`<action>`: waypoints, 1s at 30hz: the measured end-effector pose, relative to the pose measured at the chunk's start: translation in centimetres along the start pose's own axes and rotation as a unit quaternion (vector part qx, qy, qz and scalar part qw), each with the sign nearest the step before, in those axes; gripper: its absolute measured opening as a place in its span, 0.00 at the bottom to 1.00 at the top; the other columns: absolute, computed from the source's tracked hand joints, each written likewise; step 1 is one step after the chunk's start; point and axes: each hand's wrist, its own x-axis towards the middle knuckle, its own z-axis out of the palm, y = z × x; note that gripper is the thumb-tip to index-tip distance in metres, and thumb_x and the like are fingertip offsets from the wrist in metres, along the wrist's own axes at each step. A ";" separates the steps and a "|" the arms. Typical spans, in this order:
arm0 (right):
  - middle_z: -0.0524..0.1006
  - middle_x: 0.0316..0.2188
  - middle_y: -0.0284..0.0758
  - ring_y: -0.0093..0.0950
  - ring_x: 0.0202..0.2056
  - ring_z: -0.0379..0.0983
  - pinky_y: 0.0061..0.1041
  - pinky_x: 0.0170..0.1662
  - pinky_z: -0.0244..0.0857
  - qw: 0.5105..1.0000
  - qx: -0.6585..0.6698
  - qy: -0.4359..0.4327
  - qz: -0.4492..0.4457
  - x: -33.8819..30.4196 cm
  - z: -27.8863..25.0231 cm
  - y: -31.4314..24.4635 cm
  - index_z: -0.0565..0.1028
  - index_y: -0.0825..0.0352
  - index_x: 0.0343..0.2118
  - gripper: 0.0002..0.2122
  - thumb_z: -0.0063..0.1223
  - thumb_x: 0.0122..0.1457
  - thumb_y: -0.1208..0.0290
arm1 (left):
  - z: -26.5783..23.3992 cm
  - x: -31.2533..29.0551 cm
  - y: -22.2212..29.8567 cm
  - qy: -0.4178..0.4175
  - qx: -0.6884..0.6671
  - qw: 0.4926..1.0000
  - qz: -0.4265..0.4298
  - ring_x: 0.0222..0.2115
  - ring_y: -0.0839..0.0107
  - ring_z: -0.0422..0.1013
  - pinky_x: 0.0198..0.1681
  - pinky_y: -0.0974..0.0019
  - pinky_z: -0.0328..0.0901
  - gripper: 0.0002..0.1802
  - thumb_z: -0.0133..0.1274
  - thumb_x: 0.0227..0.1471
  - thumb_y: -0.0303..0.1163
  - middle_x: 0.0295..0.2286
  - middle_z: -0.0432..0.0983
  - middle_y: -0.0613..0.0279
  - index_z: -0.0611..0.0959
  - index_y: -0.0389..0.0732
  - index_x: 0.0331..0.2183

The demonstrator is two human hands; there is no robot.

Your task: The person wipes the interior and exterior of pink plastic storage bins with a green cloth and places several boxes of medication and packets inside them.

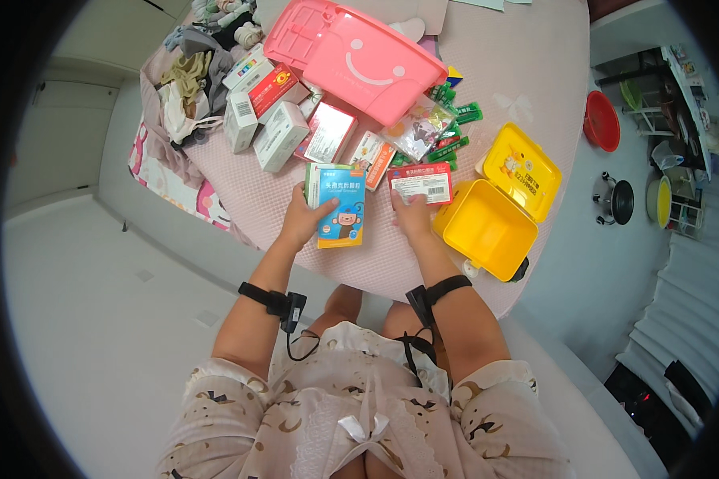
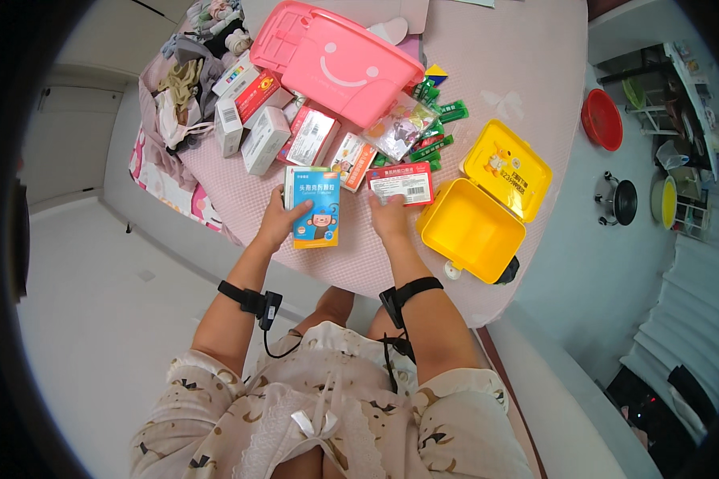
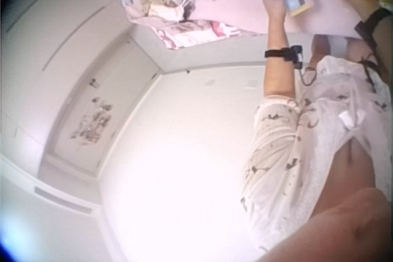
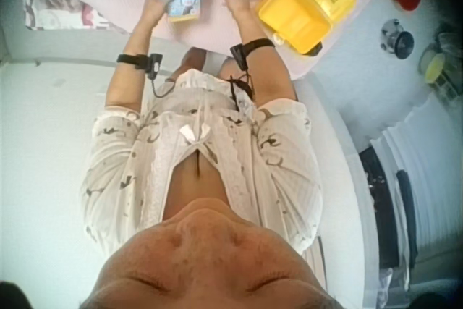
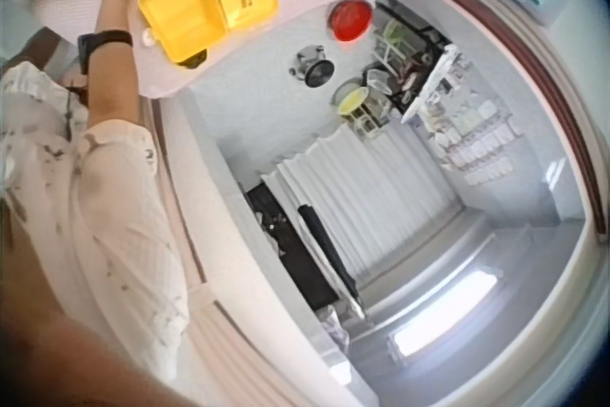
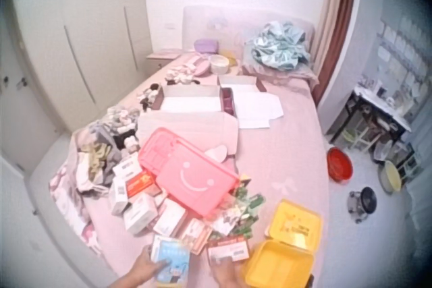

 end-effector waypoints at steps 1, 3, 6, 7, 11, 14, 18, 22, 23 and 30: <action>0.71 0.44 0.48 0.36 0.44 0.71 0.29 0.45 0.66 0.975 0.038 -0.196 0.101 -1.1 -0.8 -1.9 0.63 0.75 0.48 0.29 0.62 0.50 0.60 | 0.0 0.0 0.1 0.006 -0.002 1.000 -0.007 0.42 0.63 0.71 0.44 0.65 0.68 0.42 0.63 0.43 0.38 0.44 0.70 0.47 0.60 0.31 0.53; 0.72 0.44 0.45 0.32 0.44 0.71 0.28 0.45 0.66 0.968 0.140 -0.209 0.003 -3.7 -0.1 -3.2 0.63 0.73 0.49 0.29 0.63 0.49 0.63 | 0.7 0.0 1.2 -0.026 0.034 0.999 -0.007 0.43 0.63 0.70 0.45 0.65 0.67 0.43 0.63 0.43 0.39 0.45 0.69 0.47 0.59 0.32 0.54; 0.72 0.44 0.40 0.28 0.44 0.71 0.27 0.45 0.67 0.936 0.255 -0.201 -0.133 -5.4 0.1 -3.3 0.62 0.70 0.50 0.28 0.64 0.48 0.70 | 1.5 0.3 2.0 -0.087 0.041 0.995 0.010 0.46 0.64 0.68 0.47 0.65 0.64 0.43 0.60 0.46 0.39 0.47 0.68 0.48 0.57 0.34 0.56; 0.73 0.44 0.38 0.27 0.44 0.71 0.26 0.45 0.67 0.930 0.271 -0.183 -0.168 -5.7 -0.2 -3.5 0.62 0.69 0.50 0.28 0.64 0.47 0.73 | 1.7 0.5 2.3 -0.118 0.011 0.993 0.027 0.47 0.64 0.66 0.49 0.65 0.62 0.42 0.59 0.48 0.38 0.48 0.67 0.48 0.56 0.35 0.58; 0.72 0.43 0.36 0.25 0.43 0.71 0.25 0.45 0.68 0.916 0.351 -0.156 -0.114 -6.7 -4.5 -3.9 0.61 0.68 0.51 0.27 0.60 0.49 0.79 | 3.7 0.5 4.3 -0.167 -0.069 0.983 0.039 0.50 0.67 0.62 0.53 0.67 0.58 0.36 0.51 0.54 0.32 0.51 0.64 0.50 0.55 0.36 0.59; 0.73 0.42 0.38 0.27 0.41 0.72 0.24 0.44 0.69 0.886 0.422 -0.099 -0.162 -6.8 -7.6 -2.3 0.59 0.69 0.51 0.28 0.62 0.48 0.79 | 6.2 1.0 5.7 -0.191 -0.031 0.978 0.081 0.47 0.69 0.64 0.51 0.68 0.60 0.33 0.52 0.54 0.32 0.48 0.67 0.53 0.58 0.34 0.57; 0.73 0.41 0.39 0.27 0.39 0.73 0.25 0.43 0.69 0.861 0.477 0.075 -0.159 -7.2 -14.0 1.0 0.58 0.70 0.51 0.28 0.60 0.48 0.80 | 9.6 2.3 6.7 -0.171 -0.007 0.979 0.107 0.44 0.72 0.66 0.48 0.68 0.62 0.30 0.52 0.55 0.33 0.44 0.69 0.55 0.61 0.33 0.55; 0.73 0.41 0.43 0.31 0.39 0.74 0.28 0.42 0.68 0.927 0.211 0.255 -0.176 -7.0 -17.8 5.5 0.57 0.72 0.51 0.29 0.59 0.48 0.80 | 13.6 2.1 7.4 -0.196 0.013 0.976 0.088 0.44 0.73 0.66 0.49 0.69 0.61 0.28 0.50 0.56 0.33 0.44 0.69 0.57 0.62 0.34 0.54; 0.73 0.40 0.45 0.33 0.39 0.74 0.28 0.42 0.68 0.944 0.113 0.263 -0.164 -6.6 -18.1 6.5 0.56 0.73 0.51 0.29 0.59 0.48 0.80 | 14.5 2.2 7.2 -0.202 0.014 0.976 0.087 0.45 0.74 0.65 0.50 0.70 0.60 0.27 0.49 0.57 0.33 0.45 0.69 0.60 0.62 0.35 0.54; 0.73 0.42 0.52 0.44 0.43 0.72 0.34 0.47 0.65 0.986 0.044 0.162 -0.007 1.0 -16.0 9.8 0.55 0.78 0.52 0.31 0.59 0.50 0.70 | 17.6 2.7 5.2 -0.144 -0.074 0.987 0.018 0.43 0.73 0.67 0.47 0.69 0.63 0.26 0.48 0.58 0.34 0.44 0.69 0.57 0.61 0.33 0.54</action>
